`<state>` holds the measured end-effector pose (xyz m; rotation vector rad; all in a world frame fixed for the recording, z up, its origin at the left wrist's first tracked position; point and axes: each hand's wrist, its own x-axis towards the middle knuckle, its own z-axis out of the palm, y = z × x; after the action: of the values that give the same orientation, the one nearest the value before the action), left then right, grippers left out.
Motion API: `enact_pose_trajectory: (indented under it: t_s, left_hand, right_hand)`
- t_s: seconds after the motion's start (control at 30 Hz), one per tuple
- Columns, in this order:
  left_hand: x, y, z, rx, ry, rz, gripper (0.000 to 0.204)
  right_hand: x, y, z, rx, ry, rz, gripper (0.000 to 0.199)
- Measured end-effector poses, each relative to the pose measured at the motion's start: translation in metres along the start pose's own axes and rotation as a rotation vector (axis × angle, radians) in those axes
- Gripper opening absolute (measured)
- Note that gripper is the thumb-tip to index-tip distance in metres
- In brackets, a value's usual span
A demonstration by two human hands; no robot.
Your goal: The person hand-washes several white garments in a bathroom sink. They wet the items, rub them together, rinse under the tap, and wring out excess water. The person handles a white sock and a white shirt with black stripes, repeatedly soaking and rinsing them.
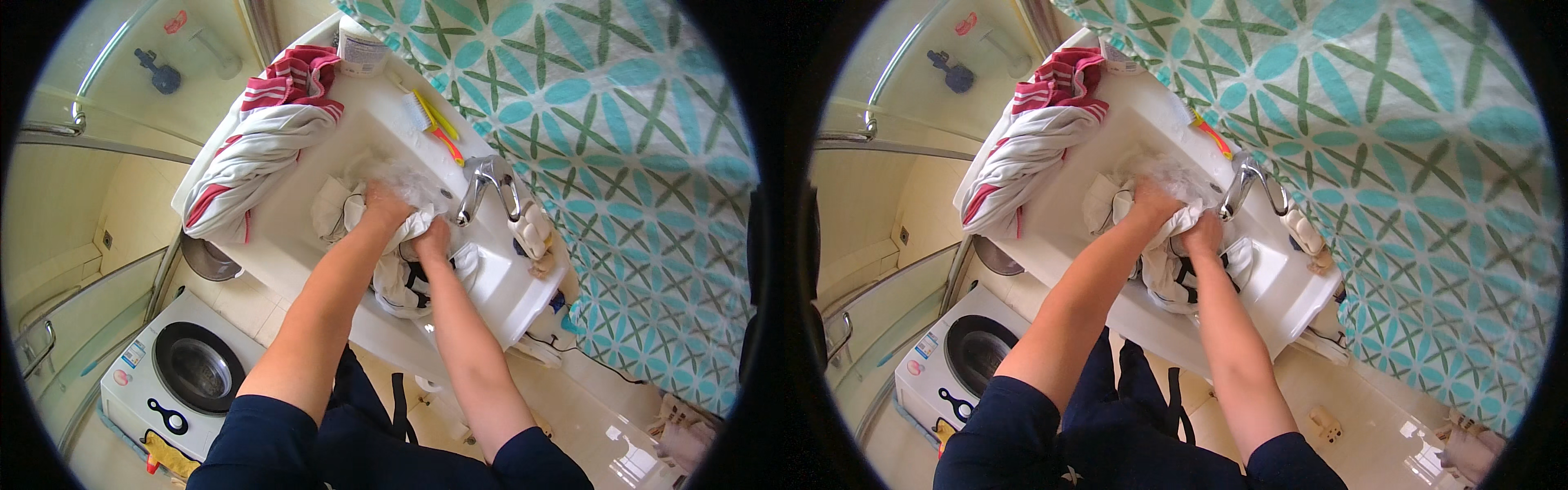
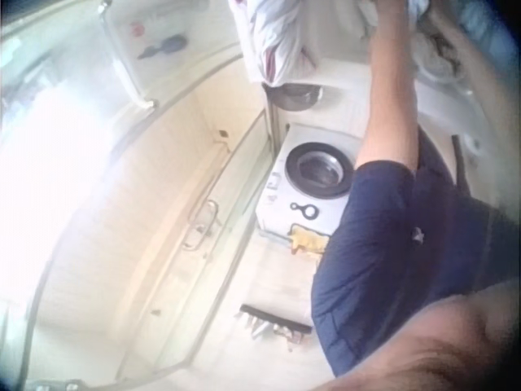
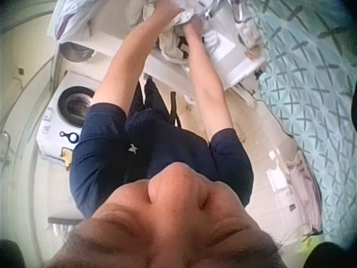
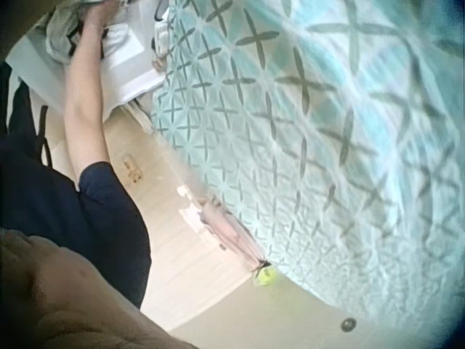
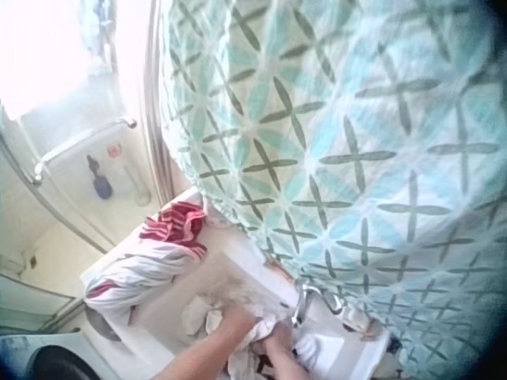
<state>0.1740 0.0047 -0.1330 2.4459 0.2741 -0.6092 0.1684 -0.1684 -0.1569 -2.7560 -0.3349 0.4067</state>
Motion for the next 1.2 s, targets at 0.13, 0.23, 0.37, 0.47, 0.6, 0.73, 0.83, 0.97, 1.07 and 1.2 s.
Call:
enact_pose_trajectory:
  t_s: [0.13, 0.23, 0.37, 0.47, 0.6, 0.73, 0.83, 0.97, 1.07, 1.2]
  left_hand:
    - [-0.04, -0.02, -0.016, -0.541, -0.134, -0.116, 0.062]
    - [-0.088, -0.042, -0.014, -0.813, -0.091, -0.085, 0.054]
    - [-0.123, -0.038, -0.004, -0.095, 0.25, 0.087, 0.076]
    - [-0.116, -0.027, 0.0, 0.033, 0.279, 0.03, 0.075]
    - [-0.096, -0.023, 0.014, -0.261, 0.71, 0.035, 0.074]
    - [-0.076, -0.029, 0.033, -0.081, 0.623, 0.076, 0.067]
    - [-0.048, -0.03, 0.033, -0.071, 0.562, 0.088, 0.049]
    - [-0.006, -0.026, 0.017, -0.147, 0.35, -0.012, 0.029]
    - [0.005, -0.032, 0.004, -0.475, 0.301, -0.012, 0.039]
    - [-0.031, -0.056, -0.009, -1.307, 0.178, -0.286, 0.062]
  right_hand:
    - [-0.027, 0.015, -0.035, 1.278, -0.193, 0.533, 0.03]
    - [-0.058, 0.016, -0.068, 0.824, -0.398, 0.329, 0.039]
    - [-0.069, -0.002, -0.08, 0.035, -0.301, -0.026, 0.058]
    - [-0.057, -0.015, -0.06, -0.23, -0.228, -0.407, 0.07]
    - [-0.039, -0.012, -0.013, -0.453, -0.241, -0.552, 0.074]
    - [-0.022, 0.002, 0.023, -0.612, 0.05, -0.573, 0.075]
    - [-0.006, 0.007, 0.036, -0.564, 0.206, -0.467, 0.059]
    - [0.014, 0.013, 0.035, -0.277, 0.08, -0.227, 0.025]
    - [0.021, 0.023, 0.018, 0.037, 0.142, -0.223, 0.032]
    - [-0.021, 0.038, -0.04, 0.477, -0.086, 0.031, 0.034]
